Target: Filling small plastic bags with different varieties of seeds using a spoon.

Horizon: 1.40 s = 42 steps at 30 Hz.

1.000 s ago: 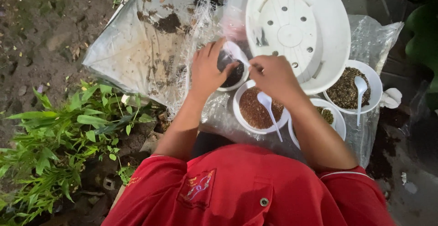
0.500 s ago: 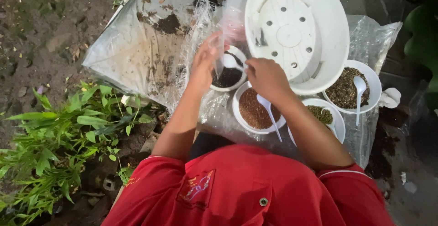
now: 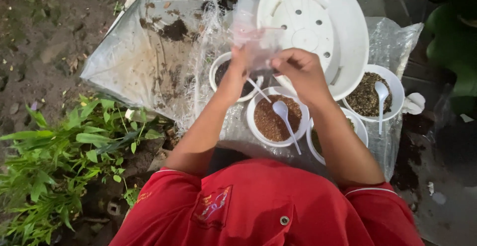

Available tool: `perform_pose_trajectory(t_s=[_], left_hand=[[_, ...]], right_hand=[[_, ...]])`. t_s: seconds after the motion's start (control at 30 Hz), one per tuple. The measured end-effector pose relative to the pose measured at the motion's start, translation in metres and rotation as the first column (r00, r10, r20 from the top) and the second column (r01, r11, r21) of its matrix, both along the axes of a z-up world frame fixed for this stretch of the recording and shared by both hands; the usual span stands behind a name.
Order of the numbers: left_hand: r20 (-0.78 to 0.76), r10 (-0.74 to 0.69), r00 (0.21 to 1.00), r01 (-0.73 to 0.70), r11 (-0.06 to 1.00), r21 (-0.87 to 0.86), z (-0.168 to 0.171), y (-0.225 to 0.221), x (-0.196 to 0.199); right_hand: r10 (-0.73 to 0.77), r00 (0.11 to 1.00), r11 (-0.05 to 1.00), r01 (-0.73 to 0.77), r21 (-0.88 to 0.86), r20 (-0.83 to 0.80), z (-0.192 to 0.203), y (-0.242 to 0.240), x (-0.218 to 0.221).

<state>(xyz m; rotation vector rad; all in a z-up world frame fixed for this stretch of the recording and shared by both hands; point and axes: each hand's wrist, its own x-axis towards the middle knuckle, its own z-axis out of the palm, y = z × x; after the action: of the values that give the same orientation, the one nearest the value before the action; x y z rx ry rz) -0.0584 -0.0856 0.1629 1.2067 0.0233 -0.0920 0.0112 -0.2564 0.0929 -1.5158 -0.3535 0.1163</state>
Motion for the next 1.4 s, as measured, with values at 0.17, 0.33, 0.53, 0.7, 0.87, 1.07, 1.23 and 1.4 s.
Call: perform_pose_trajectory(t_s=[0.17, 0.33, 0.53, 0.7, 0.87, 1.07, 1.23, 1.4], left_hand=[[0.372, 0.105, 0.922, -0.245, 0.903, 0.354, -0.094, 0.003, 0.037], [0.466, 0.137, 0.874, -0.36, 0.827, 0.432, -0.084, -0.003, 0.034], [0.403, 0.118, 0.908, -0.317, 0.821, 0.474, -0.075, -0.01, 0.029], [0.353, -0.008, 0.936, -0.178, 0.854, 0.489, -0.065, -0.012, 0.036], [0.378, -0.051, 0.924, -0.17, 0.833, 0.527, -0.049, -0.031, 0.039], [0.429, -0.11, 0.897, -0.182, 0.792, 0.583, -0.054, -0.042, 0.069], [0.402, -0.207, 0.892, -0.102, 0.774, 0.625, -0.044, -0.047, 0.076], [0.373, -0.211, 0.904, -0.1, 0.742, 0.663, -0.044, -0.052, 0.071]], right_hand=[[-0.033, 0.998, 0.999, 0.033, -0.002, 0.062, 0.013, -0.008, -0.005], [0.006, 0.998, 0.997, -0.001, -0.073, 0.07, 0.008, -0.02, -0.007], [0.04, 0.999, 0.993, -0.036, -0.114, 0.033, 0.004, -0.033, -0.004], [0.052, 0.997, 0.985, -0.042, -0.166, 0.055, 0.01, -0.046, -0.001], [-0.009, 0.996, 0.984, 0.025, -0.176, 0.09, 0.032, -0.059, 0.001], [-0.047, 0.976, 0.945, 0.113, -0.306, 0.214, 0.034, -0.07, 0.004], [-0.066, 0.976, 0.938, 0.132, -0.321, 0.208, 0.028, -0.078, 0.007], [-0.064, 0.98, 0.927, 0.129, -0.353, 0.189, 0.025, -0.078, 0.006]])
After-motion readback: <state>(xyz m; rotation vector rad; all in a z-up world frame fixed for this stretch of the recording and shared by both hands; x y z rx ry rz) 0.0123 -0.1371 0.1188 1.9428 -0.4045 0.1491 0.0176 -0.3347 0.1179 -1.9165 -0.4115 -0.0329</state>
